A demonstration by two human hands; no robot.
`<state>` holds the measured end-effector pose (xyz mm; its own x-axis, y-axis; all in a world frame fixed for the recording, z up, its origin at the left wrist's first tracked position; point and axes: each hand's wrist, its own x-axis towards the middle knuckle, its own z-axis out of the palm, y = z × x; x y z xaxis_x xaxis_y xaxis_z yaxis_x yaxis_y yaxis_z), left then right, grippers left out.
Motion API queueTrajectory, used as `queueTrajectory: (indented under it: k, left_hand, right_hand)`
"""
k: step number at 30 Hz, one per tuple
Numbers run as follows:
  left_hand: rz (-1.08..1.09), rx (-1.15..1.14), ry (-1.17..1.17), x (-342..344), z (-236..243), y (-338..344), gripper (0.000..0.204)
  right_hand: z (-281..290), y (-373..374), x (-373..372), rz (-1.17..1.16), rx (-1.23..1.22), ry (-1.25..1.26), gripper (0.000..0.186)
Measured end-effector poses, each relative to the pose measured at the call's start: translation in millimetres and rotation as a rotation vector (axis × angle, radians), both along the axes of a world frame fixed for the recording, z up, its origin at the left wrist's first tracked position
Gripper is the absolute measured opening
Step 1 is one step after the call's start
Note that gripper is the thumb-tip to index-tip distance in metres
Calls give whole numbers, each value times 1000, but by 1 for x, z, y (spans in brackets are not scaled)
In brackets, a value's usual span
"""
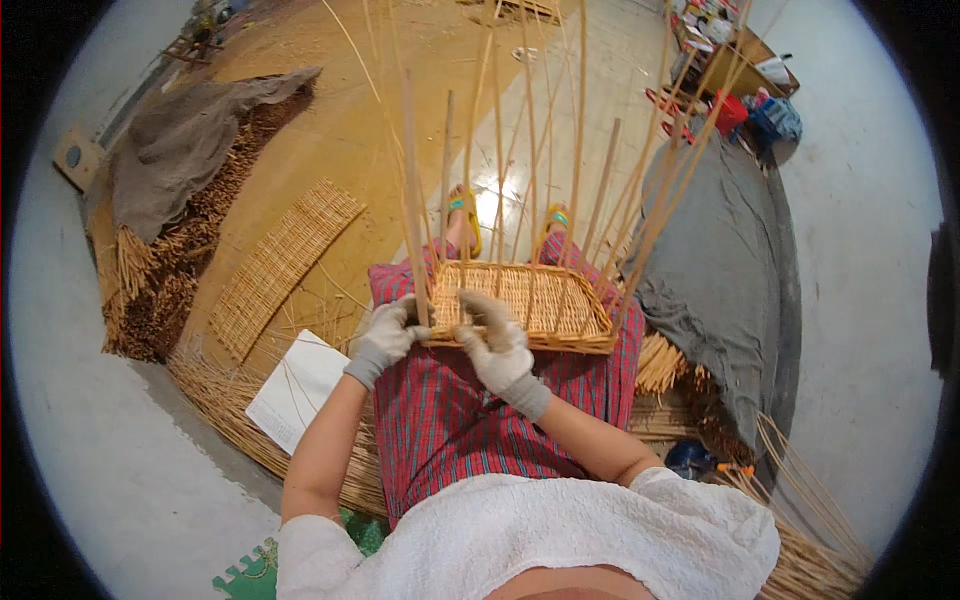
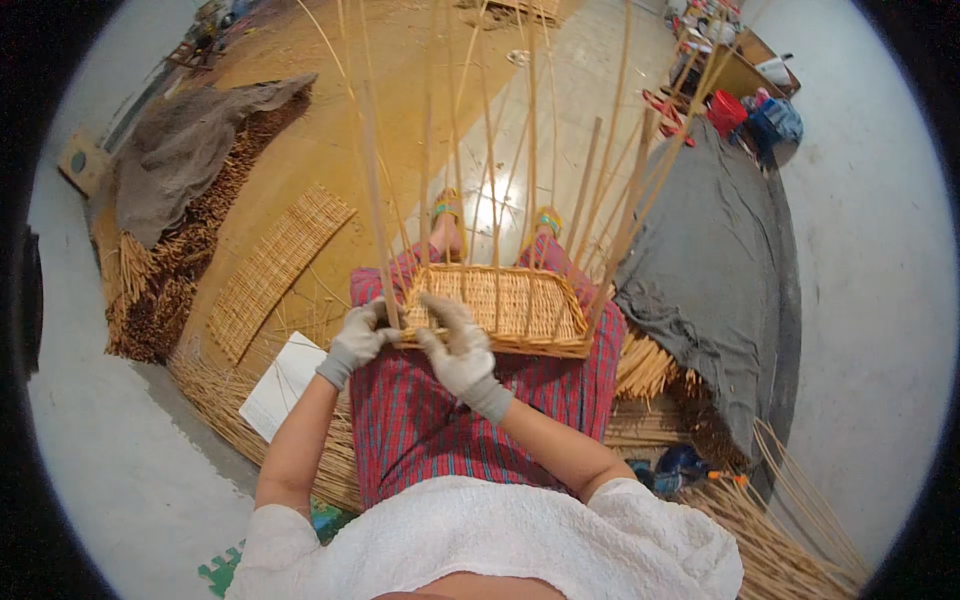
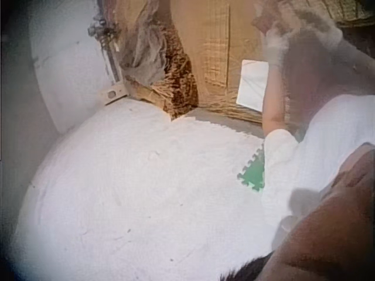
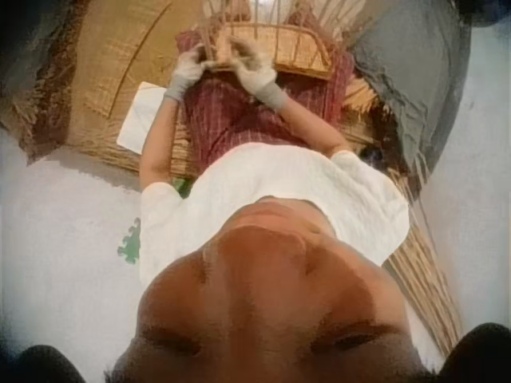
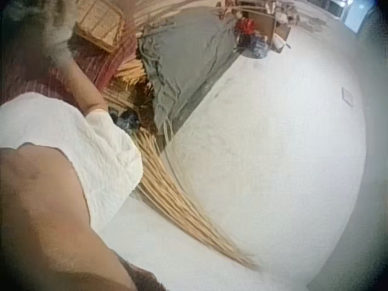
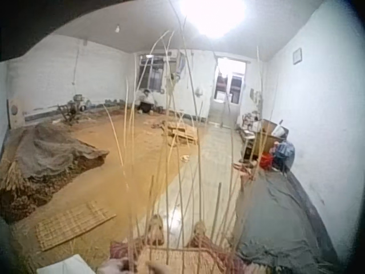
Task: Weaving a wicker basket using long wooden strips and cutting them with shears.
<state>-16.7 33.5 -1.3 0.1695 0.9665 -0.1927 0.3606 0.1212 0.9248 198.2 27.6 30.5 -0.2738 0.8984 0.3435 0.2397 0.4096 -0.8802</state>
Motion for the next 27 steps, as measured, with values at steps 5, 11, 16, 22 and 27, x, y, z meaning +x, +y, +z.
queueTrajectory:
  k: [5,11,16,22,27]
  left_hand:
    - [43,-25,-15,-11,-13,-4,38]
    - [19,68,65,8,-10,0,33]
    - [80,41,35,-1,-13,-12,33]
    - [102,32,-80,-4,-21,-11,37]
    - [114,50,-66,4,-23,-5,40]
  right_hand:
    - [48,38,56,-529,344,108,51]
    - [-15,153,83,-340,161,139,45]
    - [7,139,75,-363,-861,1195,40]
    - [5,127,66,-355,-718,815,40]
    - [-60,90,66,-417,-31,347,38]
